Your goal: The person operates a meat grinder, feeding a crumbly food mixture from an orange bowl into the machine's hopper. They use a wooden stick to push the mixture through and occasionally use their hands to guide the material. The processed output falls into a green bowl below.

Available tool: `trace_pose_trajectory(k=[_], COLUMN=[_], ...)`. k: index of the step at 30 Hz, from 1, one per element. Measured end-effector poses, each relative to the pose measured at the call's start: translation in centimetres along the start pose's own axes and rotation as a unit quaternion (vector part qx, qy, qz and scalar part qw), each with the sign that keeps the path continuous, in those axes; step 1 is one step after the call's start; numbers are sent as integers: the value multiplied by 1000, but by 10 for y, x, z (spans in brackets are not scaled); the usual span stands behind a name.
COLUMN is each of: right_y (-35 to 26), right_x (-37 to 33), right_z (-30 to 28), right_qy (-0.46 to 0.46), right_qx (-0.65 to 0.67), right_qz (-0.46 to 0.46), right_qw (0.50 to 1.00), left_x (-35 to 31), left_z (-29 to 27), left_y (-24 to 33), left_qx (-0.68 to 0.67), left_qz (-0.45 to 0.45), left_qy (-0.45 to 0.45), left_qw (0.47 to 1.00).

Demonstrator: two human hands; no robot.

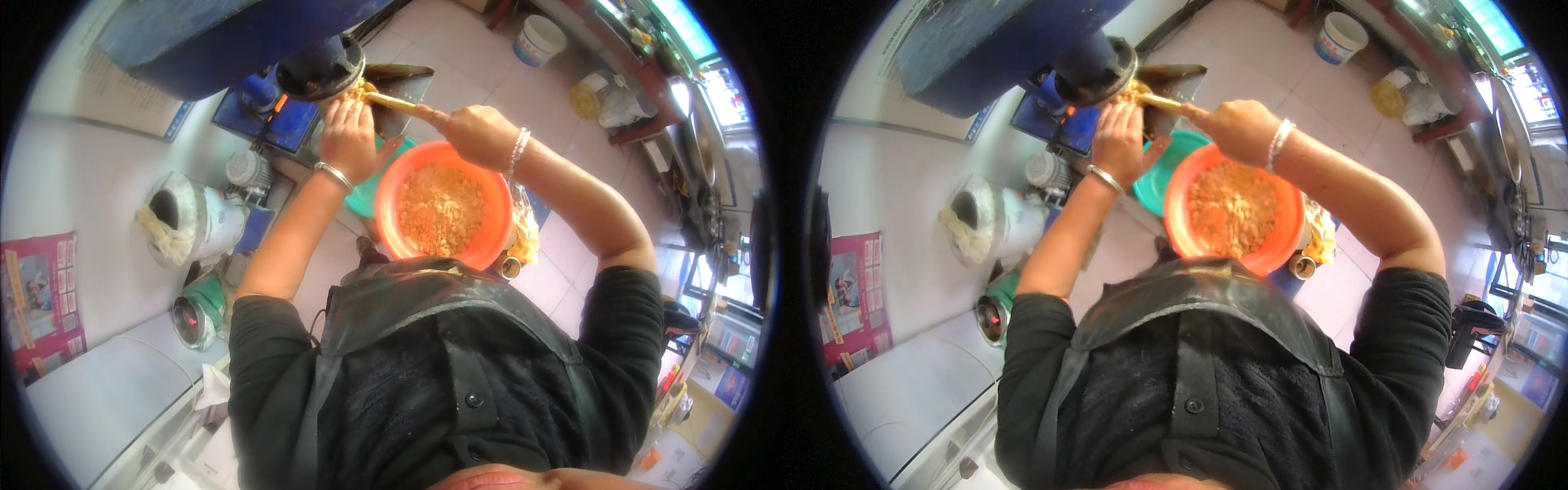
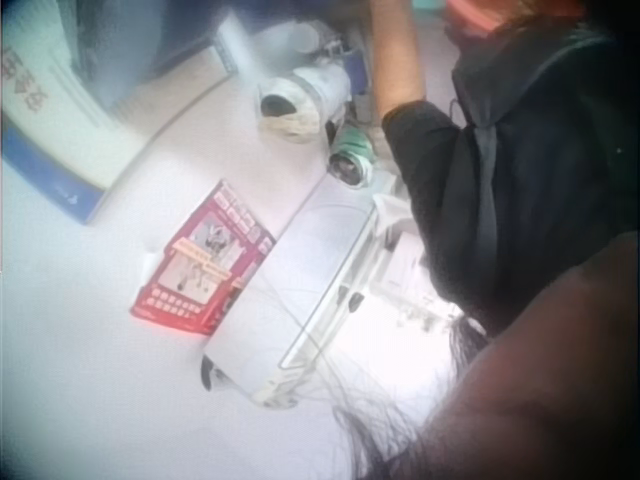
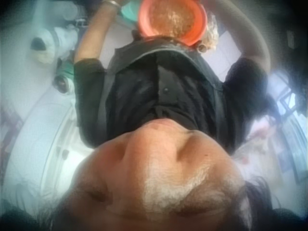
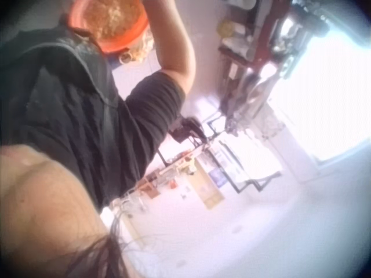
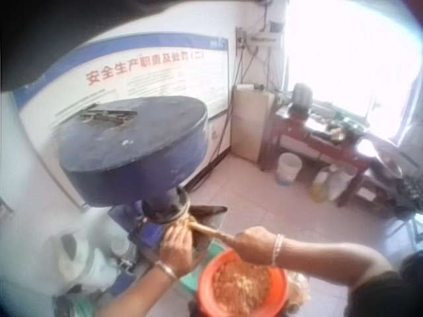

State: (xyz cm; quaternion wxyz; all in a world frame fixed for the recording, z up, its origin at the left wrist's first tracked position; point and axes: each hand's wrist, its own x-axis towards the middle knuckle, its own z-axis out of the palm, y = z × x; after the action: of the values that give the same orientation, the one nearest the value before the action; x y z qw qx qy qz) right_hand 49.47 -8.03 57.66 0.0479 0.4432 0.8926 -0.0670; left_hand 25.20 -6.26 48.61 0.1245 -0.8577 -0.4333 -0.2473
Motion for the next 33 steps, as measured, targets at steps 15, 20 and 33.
trace_pose_trajectory(k=[15, 20, 33], right_y=[4, 2, 5], right_x=[29, 31, 36], right_z=[19, 18, 15], right_qy=[52, 45, 87], right_qx=[15, 56, 215], right_qz=[-18, 16, 58], right_qw=[998, 997, 971], left_x=[10, 15, 16], left_z=[8, 4, 2], left_y=[0, 0, 3], left_qx=[-19, -30, -34], left_qz=[20, -2, -14], left_qy=[7, -49, -86], left_qw=[1000, 998, 996])
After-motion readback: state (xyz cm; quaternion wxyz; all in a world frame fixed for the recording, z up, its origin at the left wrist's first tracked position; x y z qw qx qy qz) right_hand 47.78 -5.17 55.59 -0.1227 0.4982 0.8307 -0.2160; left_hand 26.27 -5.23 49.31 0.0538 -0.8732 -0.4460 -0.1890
